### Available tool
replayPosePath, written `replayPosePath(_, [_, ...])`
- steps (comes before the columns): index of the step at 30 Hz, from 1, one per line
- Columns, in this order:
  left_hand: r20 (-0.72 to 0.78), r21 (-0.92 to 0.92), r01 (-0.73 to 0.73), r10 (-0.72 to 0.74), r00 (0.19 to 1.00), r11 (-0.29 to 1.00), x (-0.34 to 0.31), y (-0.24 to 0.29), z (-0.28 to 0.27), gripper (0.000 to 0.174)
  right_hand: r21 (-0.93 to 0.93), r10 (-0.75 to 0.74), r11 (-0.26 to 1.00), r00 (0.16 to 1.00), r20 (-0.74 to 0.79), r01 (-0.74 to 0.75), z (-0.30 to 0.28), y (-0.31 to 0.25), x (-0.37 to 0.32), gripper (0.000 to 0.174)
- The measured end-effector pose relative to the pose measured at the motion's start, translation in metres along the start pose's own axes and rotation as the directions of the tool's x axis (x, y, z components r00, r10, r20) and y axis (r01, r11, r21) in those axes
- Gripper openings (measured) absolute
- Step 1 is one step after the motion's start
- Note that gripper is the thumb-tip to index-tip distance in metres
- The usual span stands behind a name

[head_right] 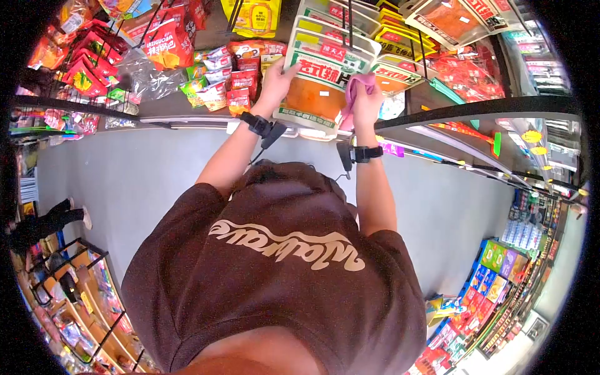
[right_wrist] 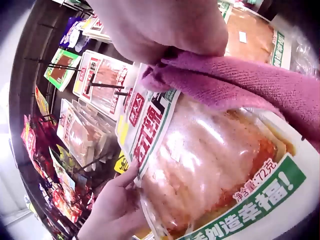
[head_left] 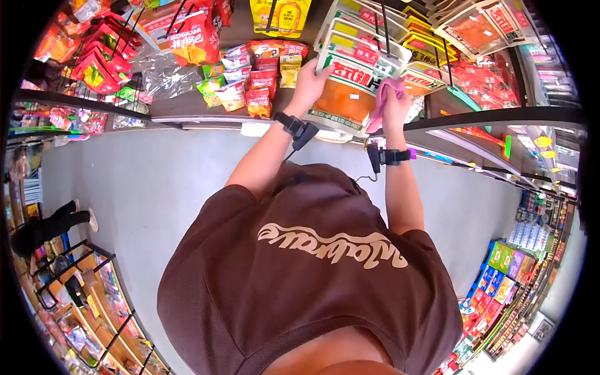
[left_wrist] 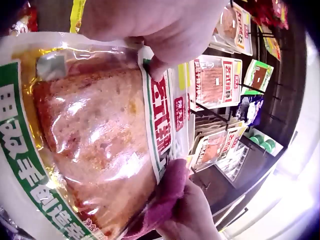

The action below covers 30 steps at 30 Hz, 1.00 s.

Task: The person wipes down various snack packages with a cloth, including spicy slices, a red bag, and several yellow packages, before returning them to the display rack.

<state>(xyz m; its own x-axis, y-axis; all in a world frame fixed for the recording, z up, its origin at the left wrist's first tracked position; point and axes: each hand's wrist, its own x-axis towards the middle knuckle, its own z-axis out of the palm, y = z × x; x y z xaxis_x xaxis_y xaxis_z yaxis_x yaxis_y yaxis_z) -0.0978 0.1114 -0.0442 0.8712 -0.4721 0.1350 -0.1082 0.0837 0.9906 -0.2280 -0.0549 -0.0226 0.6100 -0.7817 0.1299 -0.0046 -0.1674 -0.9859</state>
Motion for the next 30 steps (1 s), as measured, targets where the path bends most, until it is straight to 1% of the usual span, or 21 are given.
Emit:
replayPosePath(2, [-0.022, -0.220, -0.014, 0.009, 1.000, 0.975, 0.012, -0.013, 0.004, 0.021, -0.037, -0.095, 0.995, 0.982, -0.164, 0.090, 0.011, -0.001, 0.002, 0.015])
replayPosePath(3, [-0.011, -0.255, -0.018, 0.015, 1.000, 0.967, 0.018, -0.016, 0.005, 0.019, -0.025, -0.011, 1.000, 0.990, -0.138, 0.007, 0.012, -0.003, 0.001, 0.016])
replayPosePath(4, [-0.005, -0.259, -0.023, 0.023, 1.000, 0.966, 0.024, -0.019, 0.006, 0.019, -0.025, -0.018, 1.000, 0.989, -0.145, 0.014, 0.014, -0.002, 0.004, 0.016])
replayPosePath(6, [-0.018, -0.228, -0.031, 0.027, 0.999, 0.973, 0.041, -0.022, 0.007, 0.018, -0.136, -0.111, 0.987, 0.976, -0.186, 0.086, 0.020, 0.008, 0.011, 0.019])
replayPosePath(7, [-0.047, -0.126, -0.090, 0.085, 0.995, 0.988, 0.047, -0.023, 0.007, 0.018, -0.176, -0.142, 0.979, 0.966, -0.215, 0.104, 0.022, 0.012, 0.015, 0.023])
replayPosePath(8, [-0.041, -0.129, -0.098, 0.094, 0.995, 0.987, 0.053, -0.024, 0.009, 0.018, -0.176, -0.149, 0.978, 0.964, -0.222, 0.111, 0.025, 0.017, 0.019, 0.023])
replayPosePath(10, [-0.019, -0.192, -0.029, 0.026, 0.999, 0.981, 0.064, -0.026, 0.012, 0.019, -0.317, -0.170, 0.945, 0.951, -0.256, 0.084, 0.032, 0.012, 0.022, 0.027])
replayPosePath(11, [-0.005, -0.189, -0.011, 0.010, 1.000, 0.982, 0.072, -0.027, 0.014, 0.019, -0.356, -0.152, 0.934, 0.939, -0.307, 0.035, 0.034, 0.010, 0.025, 0.029])
replayPosePath(12, [0.002, -0.188, -0.013, 0.014, 1.000, 0.982, 0.074, -0.021, 0.016, 0.019, -0.354, -0.153, 0.935, 0.937, -0.315, 0.034, 0.036, 0.011, 0.029, 0.029])
replayPosePath(14, [-0.026, -0.211, -0.001, -0.004, 1.000, 0.978, 0.072, -0.013, 0.019, 0.018, -0.311, -0.098, 0.950, 0.934, -0.343, -0.015, 0.037, 0.014, 0.035, 0.023])
replayPosePath(16, [-0.002, -0.224, -0.015, 0.014, 1.000, 0.975, 0.070, -0.005, 0.014, 0.022, -0.307, -0.097, 0.951, 0.933, -0.347, -0.015, 0.033, 0.025, 0.040, 0.021])
replayPosePath(18, [0.143, -0.179, 0.101, -0.076, 0.987, 0.979, 0.071, 0.003, 0.006, 0.029, -0.189, -0.088, 0.982, 0.939, -0.333, 0.025, 0.032, 0.026, 0.041, 0.019])
replayPosePath(19, [0.192, -0.118, 0.218, -0.193, 0.962, 0.969, 0.073, 0.004, 0.002, 0.037, -0.162, -0.103, 0.986, 0.929, -0.356, 0.047, 0.031, 0.021, 0.034, 0.027])
replayPosePath(20, [0.189, -0.118, 0.222, -0.197, 0.962, 0.968, 0.072, 0.007, 0.002, 0.037, -0.162, -0.099, 0.986, 0.930, -0.353, 0.044, 0.030, 0.018, 0.031, 0.027])
replayPosePath(22, [0.115, -0.131, -0.007, 0.022, 0.993, 0.991, 0.071, 0.021, 0.005, 0.035, -0.025, -0.070, 0.998, 0.957, -0.281, 0.066, 0.030, 0.010, 0.026, 0.023])
replayPosePath(23, [0.046, -0.228, -0.058, 0.070, 0.996, 0.972, 0.071, 0.026, 0.010, 0.032, 0.077, -0.006, 0.997, 0.968, -0.249, 0.026, 0.030, 0.003, 0.020, 0.020])
replayPosePath(24, [0.040, -0.227, -0.058, 0.069, 0.997, 0.972, 0.073, 0.027, 0.012, 0.032, 0.078, -0.005, 0.997, 0.970, -0.244, 0.025, 0.029, 0.005, 0.021, 0.020])
replayPosePath(26, [0.041, -0.218, 0.028, -0.020, 0.999, 0.975, 0.072, 0.027, 0.012, 0.029, 0.054, 0.016, 0.999, 0.979, -0.205, -0.005, 0.025, 0.009, 0.019, 0.018])
replayPosePath(27, [0.038, -0.218, 0.026, -0.018, 0.999, 0.976, 0.072, 0.030, 0.013, 0.029, 0.055, 0.014, 0.998, 0.979, -0.202, -0.003, 0.025, 0.009, 0.019, 0.018])
replayPosePath(29, [-0.028, -0.214, 0.058, -0.065, 0.997, 0.975, 0.065, 0.034, 0.016, 0.025, 0.013, -0.074, 0.997, 0.980, -0.186, 0.078, 0.023, 0.011, 0.013, 0.017])
replayPosePath(30, [-0.027, -0.212, 0.060, -0.067, 0.997, 0.975, 0.062, 0.032, 0.017, 0.025, 0.013, -0.072, 0.997, 0.980, -0.187, 0.075, 0.023, 0.006, 0.008, 0.017])
